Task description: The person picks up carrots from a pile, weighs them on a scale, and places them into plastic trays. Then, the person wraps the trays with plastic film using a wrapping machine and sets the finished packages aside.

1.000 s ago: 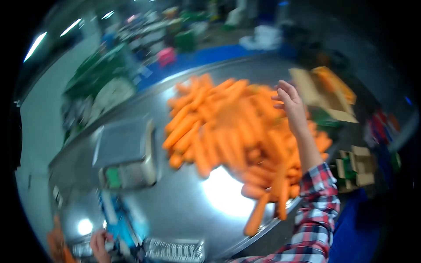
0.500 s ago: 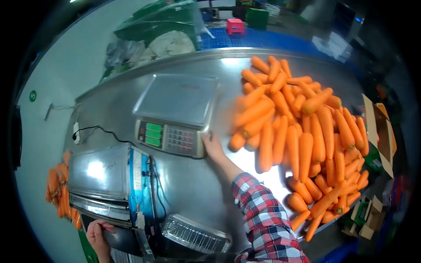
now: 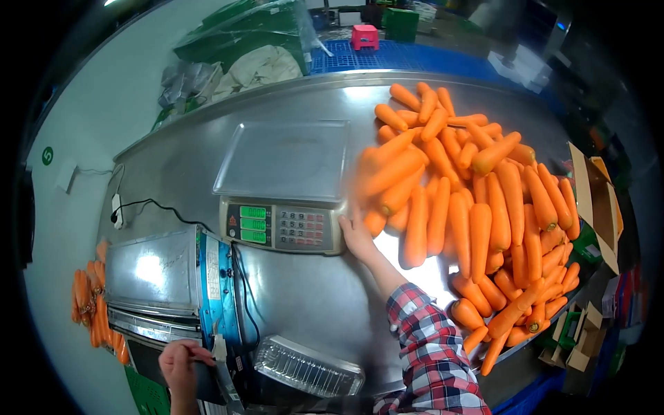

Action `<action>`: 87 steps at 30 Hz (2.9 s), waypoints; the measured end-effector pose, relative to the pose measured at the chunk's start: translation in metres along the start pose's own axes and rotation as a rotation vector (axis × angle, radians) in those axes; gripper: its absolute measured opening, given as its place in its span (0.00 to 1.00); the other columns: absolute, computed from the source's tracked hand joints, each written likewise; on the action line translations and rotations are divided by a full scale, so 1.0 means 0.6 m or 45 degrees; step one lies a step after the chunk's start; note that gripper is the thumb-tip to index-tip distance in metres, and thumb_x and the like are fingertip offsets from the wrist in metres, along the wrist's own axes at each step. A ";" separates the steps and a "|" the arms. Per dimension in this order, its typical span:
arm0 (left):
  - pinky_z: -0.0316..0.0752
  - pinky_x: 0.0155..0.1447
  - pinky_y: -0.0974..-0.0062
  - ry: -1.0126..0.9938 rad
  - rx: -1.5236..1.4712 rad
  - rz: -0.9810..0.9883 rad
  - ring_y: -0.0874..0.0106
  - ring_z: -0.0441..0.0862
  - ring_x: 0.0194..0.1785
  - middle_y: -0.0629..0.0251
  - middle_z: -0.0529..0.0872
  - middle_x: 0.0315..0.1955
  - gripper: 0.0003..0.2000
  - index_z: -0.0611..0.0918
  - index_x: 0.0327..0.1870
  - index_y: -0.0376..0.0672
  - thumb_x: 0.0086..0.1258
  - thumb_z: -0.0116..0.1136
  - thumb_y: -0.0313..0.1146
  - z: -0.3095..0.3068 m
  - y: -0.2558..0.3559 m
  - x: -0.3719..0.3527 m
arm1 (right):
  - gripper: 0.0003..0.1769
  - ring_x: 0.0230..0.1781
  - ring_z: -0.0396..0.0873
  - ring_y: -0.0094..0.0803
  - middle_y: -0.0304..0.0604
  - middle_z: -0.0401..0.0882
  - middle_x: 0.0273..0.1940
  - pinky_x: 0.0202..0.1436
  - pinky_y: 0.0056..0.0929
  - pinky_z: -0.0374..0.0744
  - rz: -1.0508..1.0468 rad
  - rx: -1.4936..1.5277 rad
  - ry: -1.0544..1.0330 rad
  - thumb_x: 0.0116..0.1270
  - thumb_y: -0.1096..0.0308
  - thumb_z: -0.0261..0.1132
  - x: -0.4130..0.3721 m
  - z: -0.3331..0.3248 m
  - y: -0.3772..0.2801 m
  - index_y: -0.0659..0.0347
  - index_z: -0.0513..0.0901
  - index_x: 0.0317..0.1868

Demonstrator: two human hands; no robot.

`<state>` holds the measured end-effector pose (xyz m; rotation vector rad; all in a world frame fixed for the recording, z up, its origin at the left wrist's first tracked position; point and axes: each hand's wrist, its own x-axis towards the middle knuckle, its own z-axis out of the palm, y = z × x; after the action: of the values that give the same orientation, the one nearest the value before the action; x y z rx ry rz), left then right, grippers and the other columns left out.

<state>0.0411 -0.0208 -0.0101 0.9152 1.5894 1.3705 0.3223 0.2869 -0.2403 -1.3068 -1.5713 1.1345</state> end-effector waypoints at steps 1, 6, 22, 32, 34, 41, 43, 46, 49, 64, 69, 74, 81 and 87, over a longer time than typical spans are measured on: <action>0.79 0.37 0.72 -0.085 0.021 -0.016 0.66 0.83 0.28 0.50 0.83 0.27 0.12 0.78 0.39 0.29 0.72 0.41 0.27 0.016 0.006 -0.004 | 0.34 0.49 0.74 0.35 0.54 0.72 0.52 0.59 0.29 0.68 -0.019 -0.051 0.006 0.72 0.61 0.50 -0.006 -0.002 0.000 0.56 0.46 0.73; 0.79 0.42 0.74 -0.339 0.094 -0.069 0.69 0.84 0.34 0.52 0.85 0.32 0.10 0.80 0.42 0.29 0.72 0.45 0.26 0.032 -0.010 -0.020 | 0.30 0.67 0.59 0.43 0.58 0.60 0.65 0.69 0.32 0.58 0.060 0.008 0.090 0.72 0.64 0.50 -0.026 -0.017 -0.026 0.60 0.52 0.71; 0.74 0.45 0.77 -0.538 -0.112 -0.519 0.70 0.80 0.35 0.56 0.83 0.33 0.15 0.76 0.46 0.28 0.76 0.41 0.34 0.111 -0.049 -0.086 | 0.19 0.29 0.77 0.26 0.42 0.79 0.31 0.36 0.24 0.76 0.387 0.150 -0.023 0.67 0.67 0.58 -0.161 -0.081 -0.078 0.67 0.75 0.55; 0.74 0.45 0.77 -0.601 0.024 -0.378 0.73 0.81 0.35 0.56 0.84 0.33 0.13 0.79 0.45 0.30 0.74 0.43 0.30 0.156 -0.088 -0.090 | 0.49 0.37 0.81 0.42 0.57 0.72 0.50 0.37 0.36 0.80 0.313 -1.350 0.139 0.59 0.51 0.64 -0.165 -0.206 -0.066 0.66 0.47 0.70; 0.74 0.44 0.77 -0.589 0.026 -0.359 0.74 0.81 0.35 0.57 0.84 0.33 0.12 0.79 0.45 0.30 0.74 0.44 0.30 0.151 -0.103 -0.094 | 0.46 0.36 0.80 0.39 0.55 0.70 0.53 0.36 0.37 0.80 0.369 -0.407 0.113 0.60 0.58 0.62 -0.179 -0.227 -0.037 0.64 0.47 0.71; 0.75 0.44 0.80 -0.473 0.021 -0.332 0.77 0.80 0.35 0.60 0.84 0.34 0.11 0.79 0.47 0.32 0.73 0.46 0.29 0.139 -0.127 -0.110 | 0.42 0.62 0.65 0.34 0.47 0.62 0.63 0.65 0.31 0.64 0.060 0.287 -0.029 0.57 0.74 0.58 -0.273 -0.151 -0.123 0.58 0.50 0.72; 0.75 0.43 0.81 -0.500 0.044 -0.344 0.78 0.80 0.35 0.61 0.84 0.34 0.11 0.79 0.47 0.32 0.73 0.47 0.29 0.139 -0.128 -0.121 | 0.39 0.65 0.63 0.34 0.47 0.60 0.65 0.66 0.29 0.63 -0.154 0.209 -0.053 0.58 0.73 0.58 -0.230 -0.124 -0.140 0.59 0.54 0.71; 0.74 0.43 0.82 -0.548 0.100 -0.286 0.79 0.80 0.35 0.62 0.85 0.33 0.11 0.79 0.48 0.33 0.73 0.48 0.30 0.136 -0.131 -0.133 | 0.36 0.63 0.65 0.37 0.50 0.64 0.61 0.65 0.29 0.64 -0.450 -0.203 -0.049 0.61 0.70 0.60 -0.129 -0.096 -0.210 0.61 0.58 0.69; 0.75 0.43 0.82 -0.522 0.133 -0.262 0.79 0.81 0.35 0.63 0.85 0.32 0.11 0.80 0.47 0.34 0.73 0.48 0.30 0.127 -0.132 -0.142 | 0.33 0.55 0.69 0.45 0.54 0.69 0.53 0.60 0.34 0.67 -0.578 -0.586 0.028 0.61 0.66 0.62 -0.035 -0.053 -0.232 0.58 0.62 0.66; 0.63 0.63 0.61 -0.594 1.483 0.649 0.59 0.72 0.59 0.58 0.76 0.53 0.20 0.78 0.51 0.41 0.60 0.61 0.41 0.085 -0.215 -0.145 | 0.11 0.46 0.76 0.41 0.47 0.76 0.44 0.48 0.33 0.76 -0.813 -0.056 -1.174 0.65 0.69 0.57 -0.385 -0.017 -0.168 0.66 0.76 0.45; 0.72 0.46 0.63 -0.890 1.327 0.837 0.64 0.77 0.41 0.64 0.81 0.36 0.11 0.80 0.33 0.41 0.60 0.60 0.40 0.100 -0.263 -0.160 | 0.23 0.52 0.72 0.44 0.48 0.73 0.54 0.57 0.38 0.71 -0.604 -0.503 -1.136 0.63 0.64 0.61 -0.532 -0.030 -0.159 0.63 0.72 0.57; 0.72 0.36 0.71 -0.955 1.130 1.077 0.66 0.75 0.34 0.65 0.74 0.25 0.09 0.76 0.26 0.42 0.60 0.59 0.37 0.141 -0.268 -0.188 | 0.24 0.52 0.71 0.43 0.48 0.73 0.53 0.57 0.37 0.70 -0.570 -0.625 -1.120 0.60 0.66 0.62 -0.561 -0.086 -0.161 0.65 0.71 0.56; 0.70 0.34 0.71 -0.973 1.230 1.011 0.67 0.74 0.30 0.67 0.73 0.23 0.08 0.78 0.29 0.43 0.60 0.59 0.38 0.118 -0.227 -0.201 | 0.25 0.45 0.74 0.47 0.50 0.76 0.47 0.48 0.39 0.73 -0.506 -0.427 -1.117 0.59 0.65 0.64 -0.570 -0.074 -0.186 0.65 0.71 0.56; 0.70 0.34 0.71 -0.958 1.318 1.166 0.70 0.75 0.33 0.67 0.75 0.26 0.12 0.79 0.43 0.42 0.57 0.55 0.32 0.026 -0.063 -0.167 | 0.22 0.43 0.76 0.47 0.52 0.77 0.43 0.47 0.38 0.75 -0.658 -0.377 -0.731 0.60 0.69 0.63 -0.524 -0.076 -0.281 0.65 0.72 0.55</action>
<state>0.0947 -0.1115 -0.0361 2.6264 1.2051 0.4040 0.3685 -0.0282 -0.0736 -0.6829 -2.3985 1.0087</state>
